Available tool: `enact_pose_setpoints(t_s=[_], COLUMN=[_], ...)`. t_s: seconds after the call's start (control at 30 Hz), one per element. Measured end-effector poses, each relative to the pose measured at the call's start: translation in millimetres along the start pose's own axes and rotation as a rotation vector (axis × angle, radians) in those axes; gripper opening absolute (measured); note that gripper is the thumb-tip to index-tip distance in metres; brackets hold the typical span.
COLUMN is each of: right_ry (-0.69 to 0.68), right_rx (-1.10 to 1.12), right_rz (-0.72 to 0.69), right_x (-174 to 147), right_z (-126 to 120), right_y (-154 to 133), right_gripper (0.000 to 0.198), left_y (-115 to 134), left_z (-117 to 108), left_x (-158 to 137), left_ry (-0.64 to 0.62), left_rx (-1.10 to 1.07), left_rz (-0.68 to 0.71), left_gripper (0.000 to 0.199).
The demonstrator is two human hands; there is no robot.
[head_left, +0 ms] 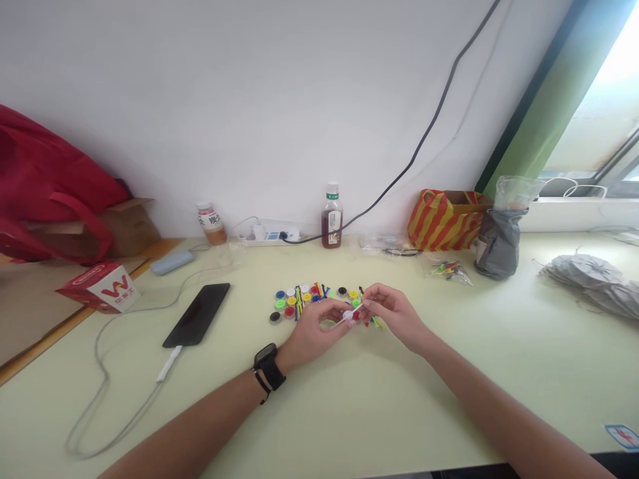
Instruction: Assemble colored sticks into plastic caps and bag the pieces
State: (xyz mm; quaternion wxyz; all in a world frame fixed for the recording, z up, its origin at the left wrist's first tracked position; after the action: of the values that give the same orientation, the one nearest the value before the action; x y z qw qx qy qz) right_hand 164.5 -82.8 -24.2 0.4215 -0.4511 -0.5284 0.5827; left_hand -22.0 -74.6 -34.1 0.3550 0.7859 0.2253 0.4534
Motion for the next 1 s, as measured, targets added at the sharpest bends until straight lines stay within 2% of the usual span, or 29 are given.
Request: enact_pose_setpoints(t_s=[0.27, 0.43, 1.0], right_ry=[-0.055, -0.103, -0.064], right_rx=[-0.031, -0.049, -0.131], right_rz=[-0.026, -0.04, -0.039], right_x=[-2.3, -2.8, 0.1], right_z=[0.5, -1.3, -0.8], right_y=[-3.5, -6.1, -3.8], right_gripper=[0.026, 0.025, 0.032], left_y=[-7.6, -7.8, -9.4], left_z=[-2.9, -4.9, -5.5], left_x=[0.8, 0.4, -1.7], left_ry=[0.069, 0.123, 0.097], left_rx=[0.025, 0.029, 0.065], left_rz=[0.022, 0.026, 0.051], left_gripper=[0.018, 0.024, 0.021])
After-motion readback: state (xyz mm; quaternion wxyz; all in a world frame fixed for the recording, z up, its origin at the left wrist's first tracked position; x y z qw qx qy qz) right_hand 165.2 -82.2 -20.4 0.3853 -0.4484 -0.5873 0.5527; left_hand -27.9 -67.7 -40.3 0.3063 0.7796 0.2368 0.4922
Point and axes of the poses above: each hand's wrist, its own x-axis towards the middle knuckle, its own z-axis out of the palm, y = z × x, the point moved 4 cm from there along x, towards the middle knuckle, and after that the axes turned 14 degrees about z, right-handed, at the moved point
